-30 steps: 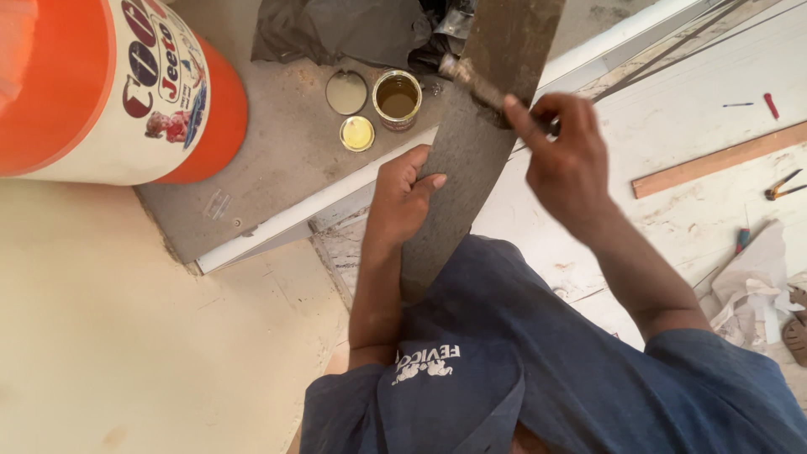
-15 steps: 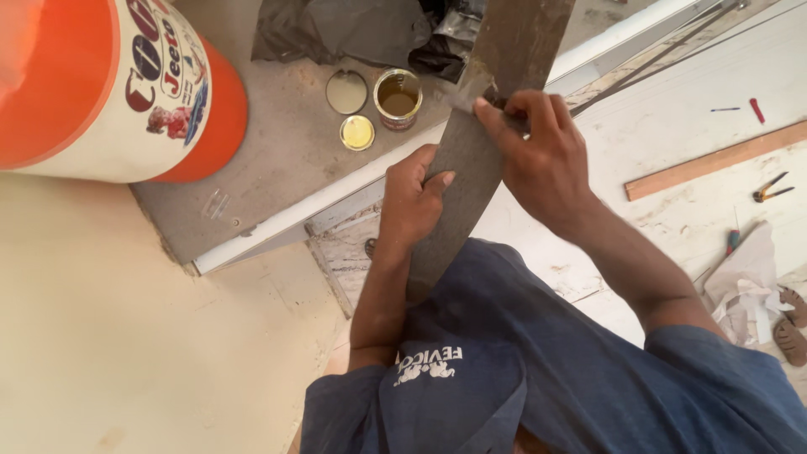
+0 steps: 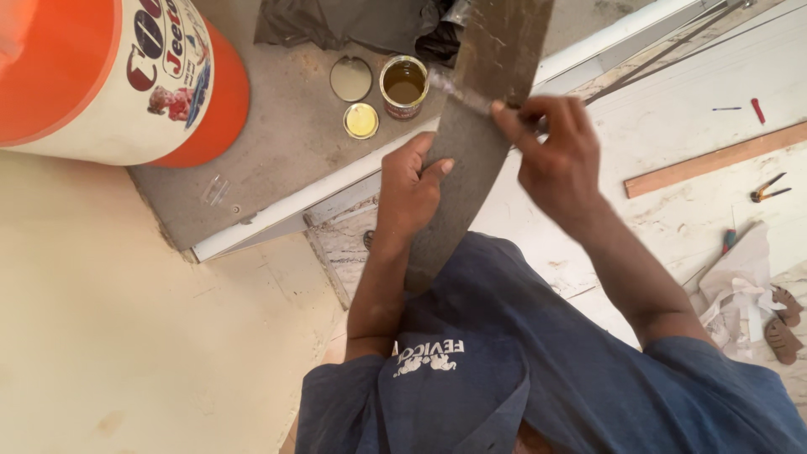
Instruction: The person applies adhesive to a long grey strip of material by hand using a small applicator tool, dipping it into a can of glue multiple times.
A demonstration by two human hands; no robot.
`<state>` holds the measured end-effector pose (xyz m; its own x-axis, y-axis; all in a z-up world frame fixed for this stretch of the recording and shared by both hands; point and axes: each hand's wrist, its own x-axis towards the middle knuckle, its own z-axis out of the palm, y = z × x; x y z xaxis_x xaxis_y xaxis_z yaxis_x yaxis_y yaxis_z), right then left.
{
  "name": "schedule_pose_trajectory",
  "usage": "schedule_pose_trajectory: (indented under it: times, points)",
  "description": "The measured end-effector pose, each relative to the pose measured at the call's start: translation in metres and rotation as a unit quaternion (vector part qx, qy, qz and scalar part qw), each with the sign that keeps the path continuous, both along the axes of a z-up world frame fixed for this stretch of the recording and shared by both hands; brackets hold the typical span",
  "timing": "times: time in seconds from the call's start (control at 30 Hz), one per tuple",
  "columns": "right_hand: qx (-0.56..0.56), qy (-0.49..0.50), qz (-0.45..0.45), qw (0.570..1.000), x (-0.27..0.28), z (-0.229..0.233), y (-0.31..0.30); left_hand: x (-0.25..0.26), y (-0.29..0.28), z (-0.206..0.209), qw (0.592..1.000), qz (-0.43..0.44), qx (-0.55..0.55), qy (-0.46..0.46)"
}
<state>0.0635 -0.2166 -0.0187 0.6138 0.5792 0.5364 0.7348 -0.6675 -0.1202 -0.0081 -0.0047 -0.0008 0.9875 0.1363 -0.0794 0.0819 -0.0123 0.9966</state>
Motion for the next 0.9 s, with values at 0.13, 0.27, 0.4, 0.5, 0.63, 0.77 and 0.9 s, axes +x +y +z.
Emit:
schedule_pose_trajectory:
  times: [0.13,0.27,0.4,0.5,0.63,0.77,0.9]
  points:
    - [0.022,0.039,0.016,0.999,-0.015,0.015,0.001,0.005,0.002,-0.004,0.999,0.015,-0.03,0.003]
    - [0.067,-0.01,-0.015,0.998,0.006,0.039,-0.003,0.004,-0.002,-0.005,0.998,0.004,-0.053,0.023]
    - [-0.028,-0.036,-0.025,0.999,0.005,0.053,0.02,0.005,-0.008,-0.002,0.999,0.01,-0.011,0.047]
    - [-0.003,-0.03,0.006,1.0,0.001,0.06,0.024,0.007,-0.006,-0.001,0.998,0.001,-0.064,0.012]
    - [0.071,-0.011,-0.023,0.997,0.019,0.056,-0.007,0.003,-0.002,-0.01,0.997,0.015,-0.067,0.031]
    - [0.045,0.0,-0.021,0.999,0.027,0.027,-0.018,0.006,0.001,-0.019,0.998,0.013,-0.058,-0.015]
    - [0.023,0.04,0.007,0.999,-0.004,0.005,-0.015,0.005,0.003,-0.024,0.998,0.035,-0.033,-0.031]
